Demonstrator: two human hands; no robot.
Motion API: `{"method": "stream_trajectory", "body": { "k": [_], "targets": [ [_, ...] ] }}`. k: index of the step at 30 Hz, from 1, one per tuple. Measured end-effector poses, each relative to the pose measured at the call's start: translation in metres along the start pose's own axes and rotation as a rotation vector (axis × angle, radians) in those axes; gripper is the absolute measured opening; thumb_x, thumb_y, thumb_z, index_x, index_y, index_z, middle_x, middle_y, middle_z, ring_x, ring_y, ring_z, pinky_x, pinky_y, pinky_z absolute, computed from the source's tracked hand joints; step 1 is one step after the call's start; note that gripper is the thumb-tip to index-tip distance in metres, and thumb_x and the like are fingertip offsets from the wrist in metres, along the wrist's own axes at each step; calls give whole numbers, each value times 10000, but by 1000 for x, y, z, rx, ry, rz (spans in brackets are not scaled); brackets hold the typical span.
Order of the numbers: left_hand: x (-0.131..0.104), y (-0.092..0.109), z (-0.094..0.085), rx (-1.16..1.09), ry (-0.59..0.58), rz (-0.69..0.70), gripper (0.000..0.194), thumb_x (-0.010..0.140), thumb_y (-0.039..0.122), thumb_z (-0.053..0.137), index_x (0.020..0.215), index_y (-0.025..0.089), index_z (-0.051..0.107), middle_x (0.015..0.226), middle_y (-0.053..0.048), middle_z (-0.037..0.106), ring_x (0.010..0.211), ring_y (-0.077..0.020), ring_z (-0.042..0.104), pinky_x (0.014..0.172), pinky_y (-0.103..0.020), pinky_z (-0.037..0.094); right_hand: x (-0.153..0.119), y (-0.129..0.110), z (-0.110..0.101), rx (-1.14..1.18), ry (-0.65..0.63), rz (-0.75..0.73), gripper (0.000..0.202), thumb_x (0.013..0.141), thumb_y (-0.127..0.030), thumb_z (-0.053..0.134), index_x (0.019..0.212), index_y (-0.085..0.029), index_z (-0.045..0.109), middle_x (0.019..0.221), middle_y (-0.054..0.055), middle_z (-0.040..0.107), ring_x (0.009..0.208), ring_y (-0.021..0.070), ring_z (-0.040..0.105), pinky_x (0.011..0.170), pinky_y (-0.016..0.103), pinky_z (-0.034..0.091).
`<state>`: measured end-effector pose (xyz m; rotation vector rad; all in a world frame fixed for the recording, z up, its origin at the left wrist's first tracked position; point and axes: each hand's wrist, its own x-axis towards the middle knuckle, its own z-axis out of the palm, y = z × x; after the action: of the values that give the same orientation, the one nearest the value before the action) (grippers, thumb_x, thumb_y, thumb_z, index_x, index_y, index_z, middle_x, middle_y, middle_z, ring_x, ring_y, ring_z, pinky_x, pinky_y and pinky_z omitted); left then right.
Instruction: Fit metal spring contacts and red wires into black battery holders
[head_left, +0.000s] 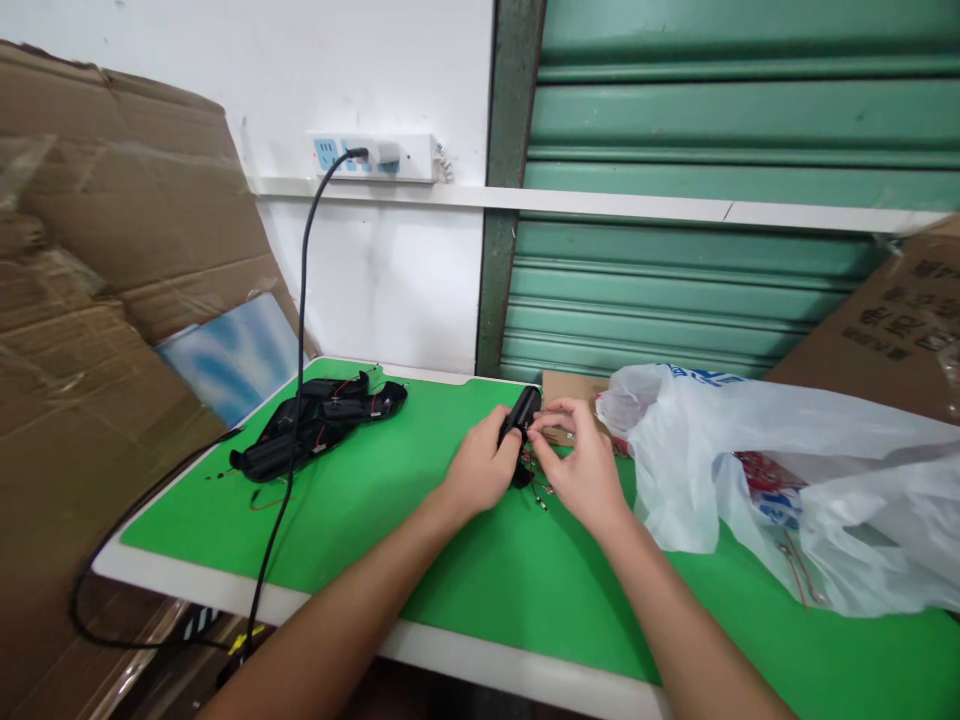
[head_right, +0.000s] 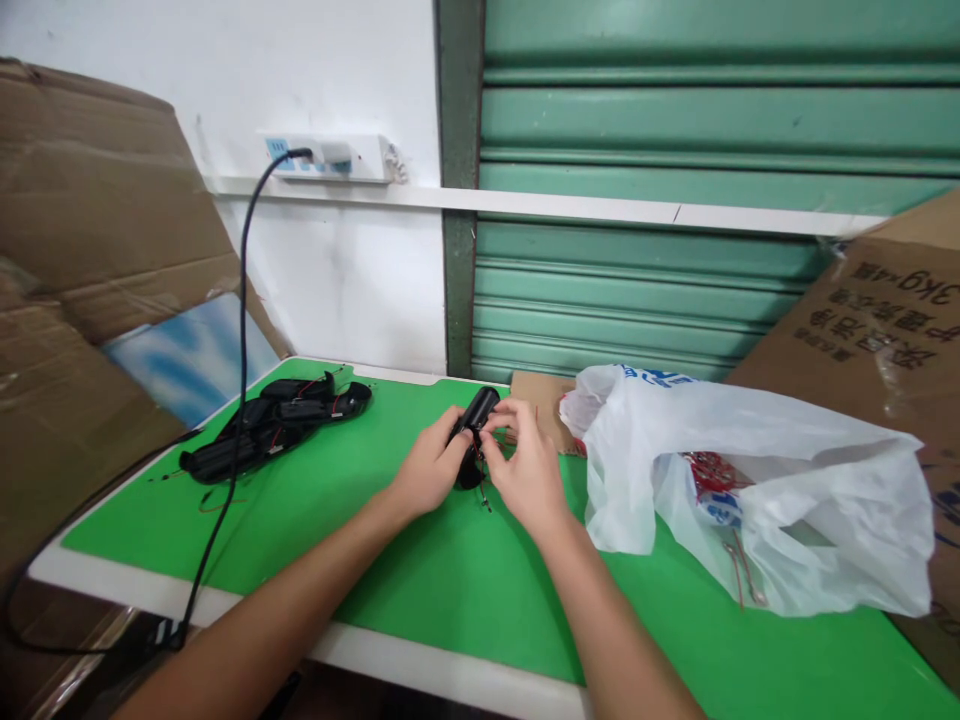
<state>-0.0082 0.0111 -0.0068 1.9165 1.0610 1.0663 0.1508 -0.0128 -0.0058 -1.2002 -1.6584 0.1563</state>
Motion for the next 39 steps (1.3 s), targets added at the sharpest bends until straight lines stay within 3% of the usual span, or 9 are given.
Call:
{"method": "stream_trajectory", "body": {
  "k": [6,16,26,39],
  "targets": [
    [0,1,0,-1,-15,6,190,980,281,421,1039,197,582,916,-21,667,840,-173,606,769,-285,421,1,1,-1,41,-37,14,333,886,-248,608,1170,-196,443,928,11,713,1080,163,695,937,287,533],
    [-1,-1,0,45,-11,22,211,990,284,432,1078,196,602,948,-22,680,850,-175,614,761,-284,421,-1,4,1,-21,-17,23,303,889,-259,606,1139,-198,446,952,-4,716,1004,156,717,864,262,531],
    [-2,-1,3,119,1,23,214,998,288,419,1074,195,596,977,-47,669,879,-193,606,775,-299,431,-5,9,4,-60,-26,48,293,906,-309,575,1140,-192,443,1012,47,716,984,191,726,886,308,553],
    [-3,-2,4,142,-6,16,220,1008,304,411,1079,199,590,1000,-57,664,904,-201,602,779,-303,428,-6,5,7,20,-14,83,209,921,-315,567,992,-193,413,951,47,691,1043,199,720,843,285,567]
  ]
}}
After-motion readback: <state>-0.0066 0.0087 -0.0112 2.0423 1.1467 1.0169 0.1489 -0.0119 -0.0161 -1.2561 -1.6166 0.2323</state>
